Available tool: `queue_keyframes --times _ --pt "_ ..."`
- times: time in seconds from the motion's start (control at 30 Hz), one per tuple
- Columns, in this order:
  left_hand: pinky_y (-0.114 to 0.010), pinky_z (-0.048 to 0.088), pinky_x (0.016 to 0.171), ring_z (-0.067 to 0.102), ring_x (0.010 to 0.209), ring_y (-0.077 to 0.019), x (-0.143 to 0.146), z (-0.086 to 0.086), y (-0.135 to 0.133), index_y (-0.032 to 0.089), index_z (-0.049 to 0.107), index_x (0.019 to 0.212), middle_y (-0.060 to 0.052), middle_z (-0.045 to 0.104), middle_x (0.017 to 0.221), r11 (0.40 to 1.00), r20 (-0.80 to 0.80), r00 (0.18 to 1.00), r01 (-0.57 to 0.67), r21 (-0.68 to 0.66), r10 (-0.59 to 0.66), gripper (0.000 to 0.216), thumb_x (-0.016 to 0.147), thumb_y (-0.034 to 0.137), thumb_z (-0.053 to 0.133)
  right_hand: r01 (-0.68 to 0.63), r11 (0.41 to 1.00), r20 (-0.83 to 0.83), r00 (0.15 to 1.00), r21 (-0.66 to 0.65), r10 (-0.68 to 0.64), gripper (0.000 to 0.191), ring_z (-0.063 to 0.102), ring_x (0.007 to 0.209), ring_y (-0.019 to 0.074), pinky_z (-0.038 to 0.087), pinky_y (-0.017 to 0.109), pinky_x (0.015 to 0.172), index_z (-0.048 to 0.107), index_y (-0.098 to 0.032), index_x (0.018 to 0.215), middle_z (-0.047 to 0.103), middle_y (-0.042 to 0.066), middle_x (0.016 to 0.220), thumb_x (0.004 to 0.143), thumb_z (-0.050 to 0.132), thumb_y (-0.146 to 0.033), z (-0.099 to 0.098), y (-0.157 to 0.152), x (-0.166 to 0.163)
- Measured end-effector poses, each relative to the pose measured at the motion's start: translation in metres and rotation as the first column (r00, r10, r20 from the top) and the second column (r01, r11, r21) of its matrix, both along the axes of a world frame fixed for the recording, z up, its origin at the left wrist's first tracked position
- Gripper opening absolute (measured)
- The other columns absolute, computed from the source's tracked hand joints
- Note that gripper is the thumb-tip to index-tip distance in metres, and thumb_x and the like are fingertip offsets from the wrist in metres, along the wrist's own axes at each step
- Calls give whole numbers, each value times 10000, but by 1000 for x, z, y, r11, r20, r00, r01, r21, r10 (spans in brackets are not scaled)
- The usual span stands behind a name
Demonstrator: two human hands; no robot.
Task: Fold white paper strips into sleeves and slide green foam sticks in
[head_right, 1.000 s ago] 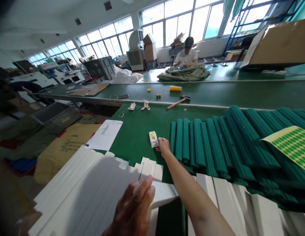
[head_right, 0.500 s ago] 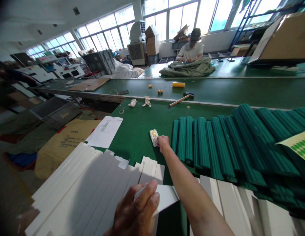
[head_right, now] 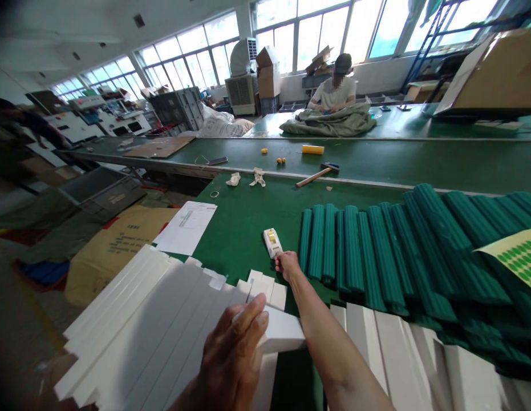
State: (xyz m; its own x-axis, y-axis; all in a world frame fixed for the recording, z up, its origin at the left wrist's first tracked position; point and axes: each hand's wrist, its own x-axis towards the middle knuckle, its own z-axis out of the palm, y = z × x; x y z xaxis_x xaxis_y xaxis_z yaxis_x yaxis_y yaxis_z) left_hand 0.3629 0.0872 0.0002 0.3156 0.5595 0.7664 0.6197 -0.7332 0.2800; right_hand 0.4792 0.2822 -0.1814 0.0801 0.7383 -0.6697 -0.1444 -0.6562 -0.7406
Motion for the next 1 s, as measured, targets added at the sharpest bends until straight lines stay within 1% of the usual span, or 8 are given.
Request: queue_keyframes --times 0.13,0.23,0.37,0.47,0.57,0.67,0.8,1.0 --pt "-384 520 954 546 1216 -236 1 0 -2 78 474 1317 -208 569 1304 995 -25 1000 14 -96 -16 458 861 60 435 -16 1000 13 1000 6 16 222 546 602 58 480 179 526 586 -103 987 589 0 804 943 550 -318 15 -7 -4" --pt "-417 496 994 484 1286 -263 5 2 -5 103 432 1372 -210 464 1405 983 -89 996 -19 -182 3 480 893 131 438 -35 994 -24 999 105 38 183 435 443 33 345 140 386 545 -112 812 522 -43 617 910 588 -260 45 -20 8" --pt "-395 509 978 505 1244 -253 15 5 -6 115 421 1387 -191 485 1352 977 -105 994 -25 -210 3 490 898 143 451 -28 947 -114 991 321 68 232 444 442 46 321 142 368 499 -163 771 548 -45 600 810 689 -290 116 -63 58" --pt "-400 510 970 518 1205 -249 28 4 -4 105 373 1414 -189 516 1304 980 -69 997 -48 -194 35 516 904 126 448 5 852 -193 975 523 113 307 449 441 52 343 152 369 525 -167 793 559 -38 608 742 757 -362 177 -117 94" --pt "-417 528 932 544 1152 -267 45 4 -4 61 231 1471 -206 544 1276 978 -51 997 -74 -197 65 612 917 170 466 -13 804 -150 980 595 127 296 451 414 51 346 155 354 554 -153 781 563 -25 608 753 752 -371 219 -172 107" --pt "-432 537 917 560 1128 -275 59 5 -7 50 123 1493 -212 554 1282 980 -21 997 -71 -183 68 690 914 175 475 -85 793 -50 988 603 144 300 487 439 61 384 163 369 571 -141 764 576 -5 635 784 720 -401 233 -206 104" --pt "-428 527 948 559 1149 -260 69 4 -13 62 85 1496 -206 549 1298 989 51 998 -19 -150 27 726 895 143 484 -155 784 110 988 601 111 364 483 432 62 389 164 378 542 -143 725 558 -9 593 800 673 -474 231 -220 95" --pt "-441 521 963 559 1168 -261 70 1 -23 78 67 1496 -198 556 1291 986 97 994 -27 -164 43 742 888 133 489 -64 858 106 994 509 11 506 469 346 102 350 185 295 405 -209 896 537 -70 515 655 750 -489 229 -219 86"
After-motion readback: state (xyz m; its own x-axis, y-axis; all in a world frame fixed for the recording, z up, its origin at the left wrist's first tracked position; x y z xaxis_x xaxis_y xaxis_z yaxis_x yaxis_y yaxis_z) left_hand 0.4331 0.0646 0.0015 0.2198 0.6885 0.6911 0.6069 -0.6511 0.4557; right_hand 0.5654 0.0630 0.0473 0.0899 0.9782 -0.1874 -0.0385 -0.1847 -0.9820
